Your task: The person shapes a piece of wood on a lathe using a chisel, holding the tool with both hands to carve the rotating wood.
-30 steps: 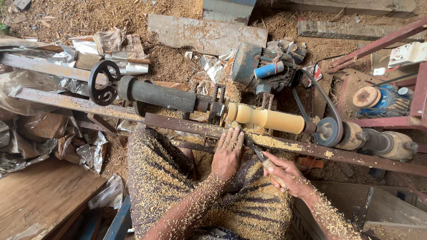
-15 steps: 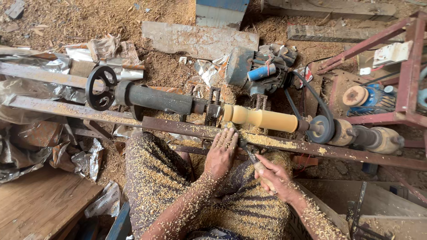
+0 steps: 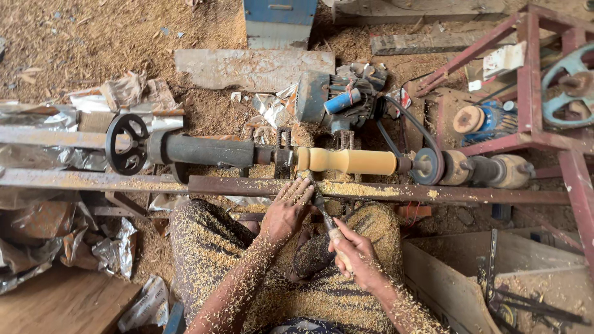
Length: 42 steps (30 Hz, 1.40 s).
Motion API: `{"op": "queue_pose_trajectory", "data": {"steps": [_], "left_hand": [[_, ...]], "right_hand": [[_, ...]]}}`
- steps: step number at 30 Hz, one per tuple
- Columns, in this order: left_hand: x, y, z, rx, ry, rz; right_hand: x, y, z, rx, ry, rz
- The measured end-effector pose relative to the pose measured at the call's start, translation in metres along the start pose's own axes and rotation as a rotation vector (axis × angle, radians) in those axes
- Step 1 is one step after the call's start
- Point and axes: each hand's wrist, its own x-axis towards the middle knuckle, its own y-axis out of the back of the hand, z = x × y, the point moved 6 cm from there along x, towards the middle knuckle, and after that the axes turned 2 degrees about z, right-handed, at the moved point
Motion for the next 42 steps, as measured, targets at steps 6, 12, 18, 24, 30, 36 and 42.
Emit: {"op": "queue_pose_trajectory", "data": {"steps": [6,12,18,24,30,36,42], "left_hand": [[-0.002,-0.014,-0.019,-0.157,-0.102,0.105],[-0.002,0.017,-0.021,-0.196,-0.145,0.090],[0.007,0.038,-0.022,-0.150,-0.096,-0.083],[0.012,0.056,-0.026,-0.154,-0.142,-0.064],[0.005,0.028,-0.047,-0.101,-0.143,-0.312],[-0.008,-0.005,-0.071,-0.159,-0.119,-0.378],[-0.002,0.037,-0.061,-0.251,-0.291,-0.072]], "right_hand": [[-0.006,-0.020,0.008,0.076,0.040,0.049],[-0.009,-0.038,0.015,0.136,0.078,0.083],[-0.011,-0.054,0.024,0.099,0.072,0.186],[-0.013,-0.074,0.030,0.159,0.126,0.203],[-0.012,-0.098,0.035,0.185,0.133,0.256],[-0.013,-0.112,0.029,0.181,0.166,0.284],[-0.022,-0.124,0.014,0.125,0.104,0.285]]}}
